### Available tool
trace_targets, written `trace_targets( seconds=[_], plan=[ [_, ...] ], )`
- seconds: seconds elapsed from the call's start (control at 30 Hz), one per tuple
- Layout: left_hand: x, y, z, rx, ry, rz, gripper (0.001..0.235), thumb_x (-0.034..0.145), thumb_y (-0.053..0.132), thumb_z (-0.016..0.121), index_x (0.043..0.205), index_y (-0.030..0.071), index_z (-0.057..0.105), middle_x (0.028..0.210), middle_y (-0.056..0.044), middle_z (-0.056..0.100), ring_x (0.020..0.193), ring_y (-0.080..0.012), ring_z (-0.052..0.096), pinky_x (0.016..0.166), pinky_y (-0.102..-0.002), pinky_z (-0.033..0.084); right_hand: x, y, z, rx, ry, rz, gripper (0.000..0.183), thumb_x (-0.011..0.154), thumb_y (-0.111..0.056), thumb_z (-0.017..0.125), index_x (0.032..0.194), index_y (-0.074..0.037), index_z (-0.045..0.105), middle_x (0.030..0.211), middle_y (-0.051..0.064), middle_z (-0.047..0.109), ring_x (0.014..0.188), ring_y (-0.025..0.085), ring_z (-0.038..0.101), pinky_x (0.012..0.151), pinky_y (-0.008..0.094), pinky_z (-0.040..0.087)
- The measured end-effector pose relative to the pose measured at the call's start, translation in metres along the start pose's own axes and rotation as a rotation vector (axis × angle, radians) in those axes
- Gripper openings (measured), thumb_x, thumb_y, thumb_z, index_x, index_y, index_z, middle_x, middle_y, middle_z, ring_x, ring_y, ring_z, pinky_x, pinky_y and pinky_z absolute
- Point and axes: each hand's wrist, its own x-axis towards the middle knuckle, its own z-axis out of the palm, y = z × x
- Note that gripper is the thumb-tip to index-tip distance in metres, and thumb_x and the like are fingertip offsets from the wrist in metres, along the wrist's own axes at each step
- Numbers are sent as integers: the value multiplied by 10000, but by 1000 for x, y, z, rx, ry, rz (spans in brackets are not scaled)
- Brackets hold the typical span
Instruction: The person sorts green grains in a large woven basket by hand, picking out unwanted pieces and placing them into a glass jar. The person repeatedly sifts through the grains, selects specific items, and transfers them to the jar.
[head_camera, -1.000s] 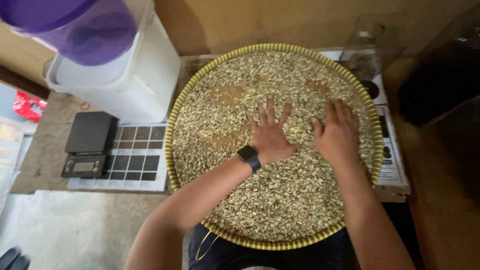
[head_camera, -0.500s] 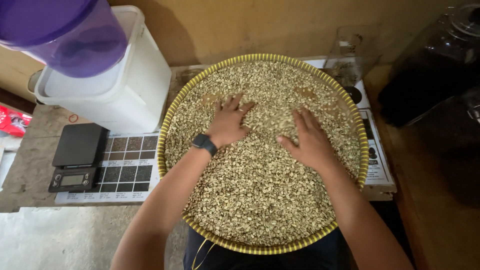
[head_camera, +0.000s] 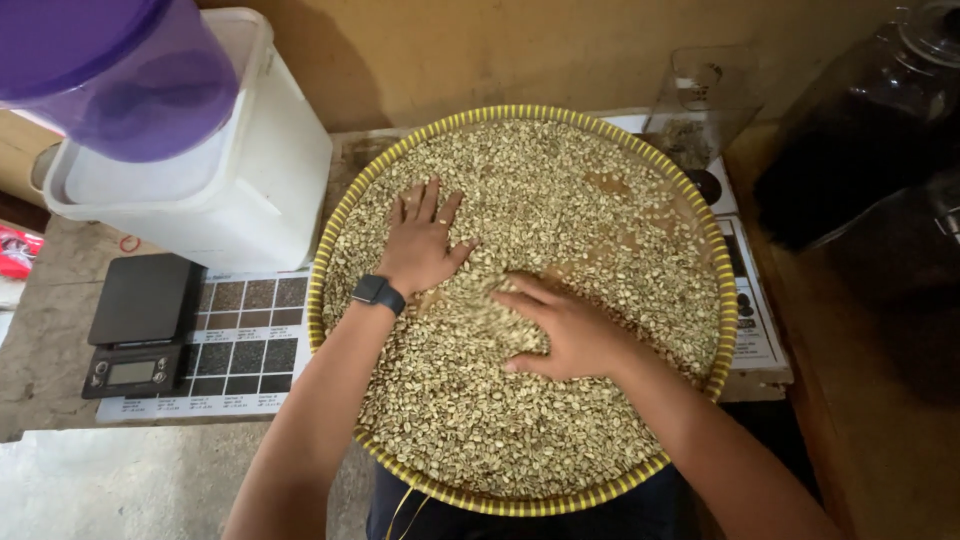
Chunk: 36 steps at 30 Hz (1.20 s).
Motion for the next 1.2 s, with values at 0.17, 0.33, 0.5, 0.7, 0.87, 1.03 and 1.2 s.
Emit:
trace_targets(
  seconds=[0.17, 0.33, 0.5, 0.7, 0.87, 1.03, 1.2],
  plan=[
    [-1, 0, 1, -27, 15, 25, 739, 1094, 534, 441, 1665, 97, 269, 1715, -285, 134, 1588, -496, 125, 1252, -719, 97, 13, 27, 43, -41, 28, -77, 519, 954, -243, 708, 1440, -98, 598, 1541, 233, 455, 1445, 482, 410, 1119, 574, 432],
    [-4, 1, 2, -39, 28, 18, 745, 1102, 566, 407, 1665, 97, 271, 1720, -277, 119, 1588, -495, 116, 1258, -716, 89, 22, 50, 67, -181, 136, -177, 509, 841, -10, 772, 1325, -145, 692, 1356, 160, 593, 1333, 425, 547, 1057, 530, 513],
    [-9, 8, -3, -50, 36, 24, 729, 1119, 551, 386, 1668, 90, 249, 1716, -283, 113, 1593, -489, 88, 1253, -730, 69, 17, 52, 56, -224, 207, -162, 507, 740, 98, 716, 1200, -115, 708, 1251, 160, 606, 1191, 441, 630, 901, 534, 580],
    [-14, 11, -1, -17, 23, 74, 707, 1117, 438, 444, 1681, 83, 208, 1717, -288, 109, 1597, -482, 75, 1255, -718, 60, 19, 83, 56, -259, 355, -62, 388, 826, -58, 749, 1168, -235, 705, 1148, 1, 648, 1038, 314, 723, 761, 445, 626],
    [-19, 17, 3, 7, 40, 180, 752, 1053, 340, 565, 1654, 17, 248, 1697, -331, 138, 1574, -537, 109, 1237, -735, 146, 9, 57, 42, -247, 416, -66, 373, 860, -37, 706, 1169, -244, 694, 1036, 14, 659, 861, 337, 742, 617, 468, 624],
    [-18, 21, 20, -105, 53, 281, 657, 1070, 241, 562, 1627, -6, 318, 1710, -303, 140, 1572, -514, 174, 1242, -692, 216, 25, 93, 62, -276, 437, -50, 436, 842, 4, 713, 1182, -266, 682, 1030, -21, 666, 726, 296, 732, 565, 405, 606],
    [-26, 34, -13, -357, 98, 336, 416, 987, 112, 638, 1402, 108, 672, 1486, -136, 604, 1403, -402, 551, 1178, -582, 435, 30, 111, 65, -263, 528, -81, 231, 936, -56, 690, 1137, -171, 691, 973, 46, 682, 834, 362, 736, 584, 444, 625]
  ],
)
